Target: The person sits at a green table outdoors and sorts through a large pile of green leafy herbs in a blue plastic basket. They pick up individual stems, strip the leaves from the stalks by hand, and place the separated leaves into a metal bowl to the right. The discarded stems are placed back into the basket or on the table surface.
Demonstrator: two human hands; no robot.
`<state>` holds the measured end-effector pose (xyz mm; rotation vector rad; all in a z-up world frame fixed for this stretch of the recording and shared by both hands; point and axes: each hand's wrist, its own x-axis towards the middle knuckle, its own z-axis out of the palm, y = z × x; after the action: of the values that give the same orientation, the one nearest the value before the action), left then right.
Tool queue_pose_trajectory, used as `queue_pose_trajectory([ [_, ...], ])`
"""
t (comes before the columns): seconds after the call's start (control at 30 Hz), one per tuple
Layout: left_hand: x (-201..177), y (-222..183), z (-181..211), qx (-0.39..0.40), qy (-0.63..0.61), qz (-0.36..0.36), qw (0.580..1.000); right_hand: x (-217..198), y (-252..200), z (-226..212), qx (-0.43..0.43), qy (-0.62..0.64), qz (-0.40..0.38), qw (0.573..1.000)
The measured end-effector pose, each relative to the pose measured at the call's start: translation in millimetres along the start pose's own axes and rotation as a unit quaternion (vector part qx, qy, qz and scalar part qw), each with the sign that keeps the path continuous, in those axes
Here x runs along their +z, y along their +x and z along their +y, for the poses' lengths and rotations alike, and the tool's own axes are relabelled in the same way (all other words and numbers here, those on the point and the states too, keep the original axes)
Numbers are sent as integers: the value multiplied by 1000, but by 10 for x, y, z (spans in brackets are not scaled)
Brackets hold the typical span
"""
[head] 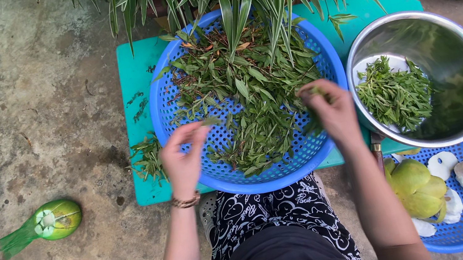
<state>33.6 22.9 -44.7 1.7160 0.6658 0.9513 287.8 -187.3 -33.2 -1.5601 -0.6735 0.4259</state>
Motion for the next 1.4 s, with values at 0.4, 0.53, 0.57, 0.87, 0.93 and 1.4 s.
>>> queue_pose_trajectory([
  [0.4, -954, -164, -901, -70, 306, 65, 947, -969, 161, -136, -235, -525, 182, 798],
  [0.53, -799, -88, -658, -26, 272, 83, 958, -458, 128, 36, -195, -342, 27, 919],
  [0.57, -739, -59, -549, -12, 267, 81, 960, -283, 154, 95, -204, -311, -36, 927],
  [0.87, -178, -27, 149, 89, 207, -21, 974, 545, 385, 424, -243, -427, -187, 850],
  [0.93, -77, -35, 156, 84, 193, -49, 976, 583, 377, 423, -279, -448, -196, 826],
  [1.4, 461, 3, 164, -3, 185, -197, 963, 491, 93, -479, -210, -266, -201, 919],
])
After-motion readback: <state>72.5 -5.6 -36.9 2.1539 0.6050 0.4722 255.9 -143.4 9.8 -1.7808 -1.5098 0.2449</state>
